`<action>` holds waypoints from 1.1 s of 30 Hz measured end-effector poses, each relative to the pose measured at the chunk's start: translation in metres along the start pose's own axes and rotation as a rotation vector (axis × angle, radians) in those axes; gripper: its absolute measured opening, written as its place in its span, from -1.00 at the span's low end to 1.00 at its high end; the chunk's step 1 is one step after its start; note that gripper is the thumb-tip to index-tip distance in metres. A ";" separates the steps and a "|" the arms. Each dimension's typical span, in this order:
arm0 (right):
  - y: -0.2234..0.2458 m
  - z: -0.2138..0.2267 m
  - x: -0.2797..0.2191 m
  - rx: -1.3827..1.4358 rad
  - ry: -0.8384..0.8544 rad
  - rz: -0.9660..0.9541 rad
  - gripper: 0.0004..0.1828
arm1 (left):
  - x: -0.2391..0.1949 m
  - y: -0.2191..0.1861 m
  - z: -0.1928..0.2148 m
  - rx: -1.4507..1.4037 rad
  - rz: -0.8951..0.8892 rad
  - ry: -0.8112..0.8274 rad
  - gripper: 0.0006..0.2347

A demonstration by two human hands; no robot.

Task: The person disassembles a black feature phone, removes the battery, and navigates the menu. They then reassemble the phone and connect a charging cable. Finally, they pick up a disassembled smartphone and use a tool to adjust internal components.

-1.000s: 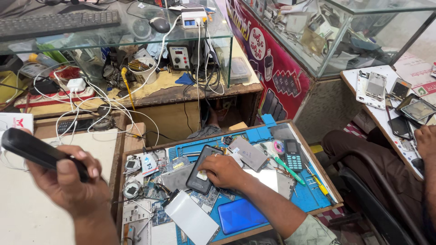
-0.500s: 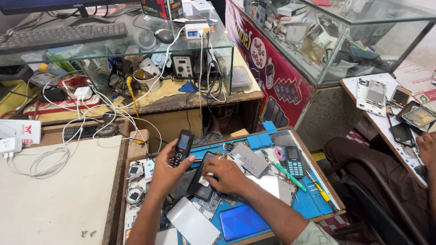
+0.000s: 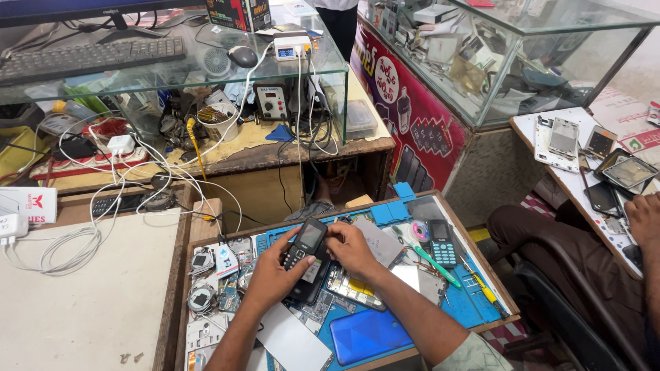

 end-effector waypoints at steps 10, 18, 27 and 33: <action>-0.002 0.001 -0.005 0.143 0.166 0.009 -0.73 | -0.008 -0.031 -0.006 0.136 -0.086 0.054 -0.33; 0.007 0.001 -0.007 0.270 0.090 0.026 -0.70 | -0.013 -0.053 -0.003 0.188 -0.013 0.055 -0.27; 0.007 0.010 -0.005 0.498 -0.076 0.007 -0.74 | -0.012 -0.051 0.021 0.340 0.064 0.097 -0.68; 0.004 0.012 -0.005 0.552 -0.129 0.042 -0.73 | -0.008 -0.032 0.035 0.151 0.069 0.178 -0.75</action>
Point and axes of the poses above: each hand's wrist, its own x-axis towards the middle knuckle, its own z-axis out of the back of the hand, y = z × x, the point moved 3 cm from there along x, towards the middle knuckle, and after that the axes turned 15 degrees about -x, right-handed, at the moved point
